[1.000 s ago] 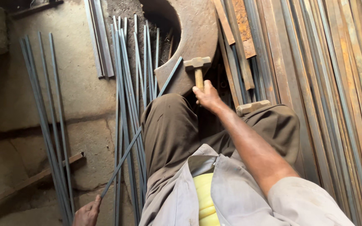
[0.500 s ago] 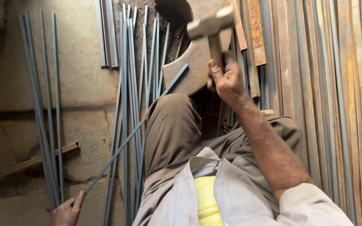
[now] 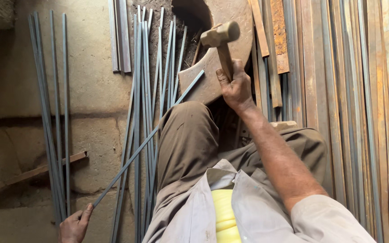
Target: The person sits on the ground and straightens long thin metal rods one at a time, holding a rod against a curved stone anvil and striking it with a hammer, then placing the straightened rod onto a pile beside them and picking up the next bent rod.
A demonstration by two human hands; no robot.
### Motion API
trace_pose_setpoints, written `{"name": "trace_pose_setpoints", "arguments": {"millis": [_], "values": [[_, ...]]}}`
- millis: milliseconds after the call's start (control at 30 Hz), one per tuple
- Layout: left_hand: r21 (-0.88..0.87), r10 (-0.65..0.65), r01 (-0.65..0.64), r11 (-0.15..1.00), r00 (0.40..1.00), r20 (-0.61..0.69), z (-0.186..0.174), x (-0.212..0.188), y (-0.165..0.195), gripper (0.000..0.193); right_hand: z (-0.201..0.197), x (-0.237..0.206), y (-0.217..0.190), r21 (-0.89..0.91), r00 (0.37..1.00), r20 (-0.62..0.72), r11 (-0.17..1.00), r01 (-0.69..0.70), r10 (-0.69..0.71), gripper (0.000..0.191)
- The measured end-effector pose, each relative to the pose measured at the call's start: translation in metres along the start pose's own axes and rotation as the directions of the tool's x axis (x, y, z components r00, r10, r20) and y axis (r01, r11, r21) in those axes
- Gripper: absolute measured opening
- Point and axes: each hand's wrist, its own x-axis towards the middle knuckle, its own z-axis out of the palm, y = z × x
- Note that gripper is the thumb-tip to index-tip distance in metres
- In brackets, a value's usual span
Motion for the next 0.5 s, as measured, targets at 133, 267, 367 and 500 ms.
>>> {"name": "trace_pose_setpoints", "arguments": {"millis": [133, 267, 367, 500], "values": [[-0.036, 0.082, -0.086, 0.996, 0.991, -0.103, 0.005, -0.005, -0.002, 0.073, 0.005, -0.013, 0.001, -0.191, 0.992, 0.113, 0.981, -0.027, 0.049, 0.033], [-0.117, 0.095, -0.134, 0.984, 0.952, -0.292, 0.007, -0.008, -0.001, 0.066, -0.02, -0.009, -0.016, -0.084, 0.993, 0.059, 0.991, -0.099, 0.104, 0.031], [-0.1, 0.032, -0.061, 0.993, 0.962, -0.27, 0.002, -0.005, -0.001, 0.06, -0.05, -0.005, -0.038, 0.129, 1.0, 0.003, 0.991, -0.019, 0.019, 0.024], [-0.092, 0.065, -0.1, 0.991, 0.942, -0.328, -0.001, -0.006, -0.002, 0.057, -0.048, -0.003, -0.056, 0.186, 0.98, -0.168, 0.973, 0.136, -0.105, 0.025]]}}
